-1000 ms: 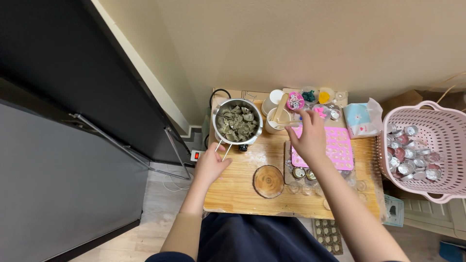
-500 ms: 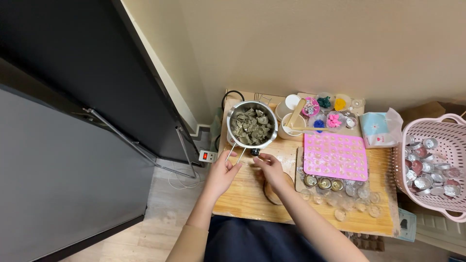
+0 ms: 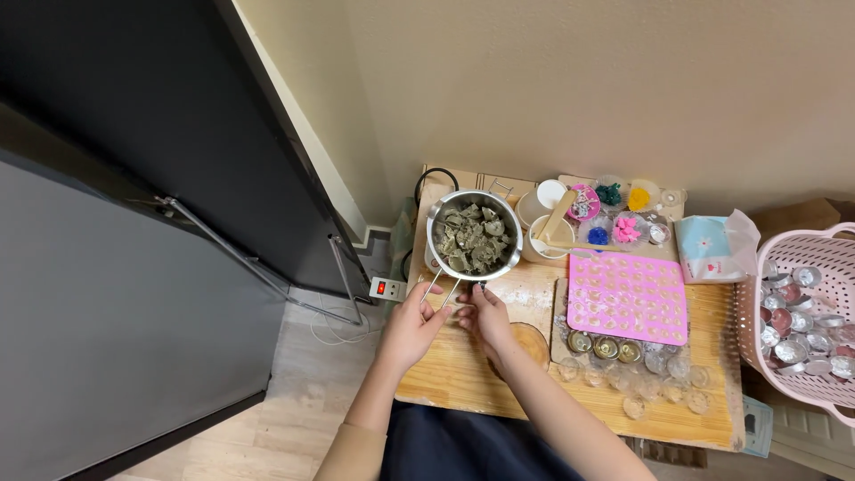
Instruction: Attaching wicks to the bottom of glass jars and cleaning the jars with paper towels.
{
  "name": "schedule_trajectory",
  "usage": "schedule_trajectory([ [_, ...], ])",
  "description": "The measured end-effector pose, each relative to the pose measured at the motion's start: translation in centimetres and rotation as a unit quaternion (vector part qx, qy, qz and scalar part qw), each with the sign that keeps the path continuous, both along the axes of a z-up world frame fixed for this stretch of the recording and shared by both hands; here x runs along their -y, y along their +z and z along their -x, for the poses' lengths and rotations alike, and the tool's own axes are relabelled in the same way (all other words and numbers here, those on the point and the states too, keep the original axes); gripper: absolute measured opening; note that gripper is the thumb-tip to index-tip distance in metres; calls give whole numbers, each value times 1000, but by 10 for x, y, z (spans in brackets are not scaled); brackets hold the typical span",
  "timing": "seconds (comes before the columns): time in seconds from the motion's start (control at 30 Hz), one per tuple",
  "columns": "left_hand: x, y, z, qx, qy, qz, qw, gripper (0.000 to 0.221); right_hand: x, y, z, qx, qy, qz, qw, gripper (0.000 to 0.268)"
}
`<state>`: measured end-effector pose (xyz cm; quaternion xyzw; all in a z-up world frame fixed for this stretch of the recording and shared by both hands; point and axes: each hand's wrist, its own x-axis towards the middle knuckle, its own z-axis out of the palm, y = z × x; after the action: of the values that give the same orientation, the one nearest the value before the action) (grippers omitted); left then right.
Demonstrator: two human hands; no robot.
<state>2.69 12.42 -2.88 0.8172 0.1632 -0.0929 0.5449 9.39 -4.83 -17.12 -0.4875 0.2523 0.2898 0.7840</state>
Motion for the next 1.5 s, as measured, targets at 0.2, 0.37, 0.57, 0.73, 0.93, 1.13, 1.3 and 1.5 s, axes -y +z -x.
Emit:
schedule_trajectory([
  [0.2, -2, 4, -1, -12, 3, -5, 1000, 34, 2, 1, 1, -36, 12, -187, 982, 43],
  [0.37, -4, -1, -1, 3, -1, 9, 1000, 33, -7, 2, -1, -96, -31, -233, 967, 56],
  [0.57, -5, -4, 0, 11, 4, 30, 999, 33, -13, 21, 2, -155, -54, -135, 977, 68],
  [0.73, -4, 5, -3, -28, 4, 25, 999, 33, -12, 30, 13, -25, -8, 70, 997, 32],
  [0.93, -5, 0, -2, -9, 0, 23, 1000, 33, -8, 4, 13, 110, 40, 172, 978, 27],
  [1.13, -6, -6, -2, 17, -4, 31, 999, 33, -12, 18, 9, 21, 42, 71, 996, 36],
  [1.3, -6, -6, -3, -1, 2, 50, 999, 31, -8, 17, 4, -81, -14, -129, 988, 52],
  [1.5, -8, -2, -4, -7, 4, 67, 998, 33, -9, 7, 2, -104, -34, -212, 971, 57],
])
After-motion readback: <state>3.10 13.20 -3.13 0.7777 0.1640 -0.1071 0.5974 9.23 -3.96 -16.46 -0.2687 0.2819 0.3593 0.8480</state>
